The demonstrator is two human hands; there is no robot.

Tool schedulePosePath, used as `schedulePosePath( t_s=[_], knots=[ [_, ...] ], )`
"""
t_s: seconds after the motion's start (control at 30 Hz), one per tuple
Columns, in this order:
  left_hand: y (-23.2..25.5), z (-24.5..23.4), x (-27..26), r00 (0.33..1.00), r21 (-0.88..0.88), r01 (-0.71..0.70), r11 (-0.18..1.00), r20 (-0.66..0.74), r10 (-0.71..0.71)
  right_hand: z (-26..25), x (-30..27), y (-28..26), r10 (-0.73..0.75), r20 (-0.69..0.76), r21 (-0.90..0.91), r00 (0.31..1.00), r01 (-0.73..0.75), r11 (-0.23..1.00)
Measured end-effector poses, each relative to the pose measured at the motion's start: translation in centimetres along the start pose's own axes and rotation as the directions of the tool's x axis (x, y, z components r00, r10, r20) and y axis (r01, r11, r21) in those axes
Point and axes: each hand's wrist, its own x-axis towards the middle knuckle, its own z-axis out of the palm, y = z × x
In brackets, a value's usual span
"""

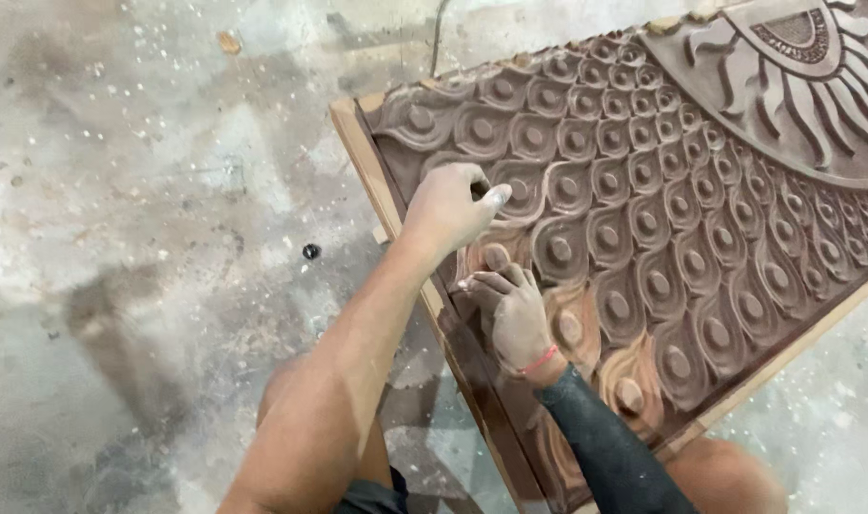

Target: The person carves a decorative pattern into a large wooden panel using a small hand tool. They repeatedly shape and refine individual circular motifs arranged in rows, working methodically across the surface.

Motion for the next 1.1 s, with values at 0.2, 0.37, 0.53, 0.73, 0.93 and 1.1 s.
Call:
schedulePosePath(
  t_s=[0.2, 0.37, 0.53, 0.73, 0.93, 1.1],
  knots=[
    [-0.8, -0.1, 0.0, 0.989, 0.065, -0.137, 0.988, -0.039, 0.14, 0.1, 1.5, 0.9, 0.364, 0.062, 0.338, 0.929, -0.363, 0.868],
    [-1.0, -0.3, 0.3, 0.991, 0.021, -0.112, 0.993, -0.075, 0.114, 2.1, 4.2, 0.9, 0.553, -0.009, 0.349, 0.833, -0.516, 0.782],
    [-1.2, -1.1, 0.4, 0.989, 0.047, -0.112, 0.993, -0.094, 0.116, 3.3, 4.3, 1.4, 0.674, 0.05, 0.178, 0.737, -0.671, 0.72],
    [-1.3, -1.5, 0.5, 0.992, 0.01, -0.074, 0.997, -0.106, 0.075, 3.9, 5.9, 2.9, 0.794, 0.138, 0.19, 0.593, -0.802, 0.566],
    [-1.3, -1.2, 0.1, 0.994, 0.047, -0.079, 0.996, -0.067, 0.082, 4.1, 5.0, 2.6, 0.747, 0.115, 0.239, 0.655, -0.748, 0.619],
    [-1.1, -1.6, 0.2, 0.994, 0.059, -0.078, 0.995, -0.068, 0.082, 3.9, 4.8, 2.1, 0.686, 0.073, 0.316, 0.724, -0.669, 0.673]
  ],
)
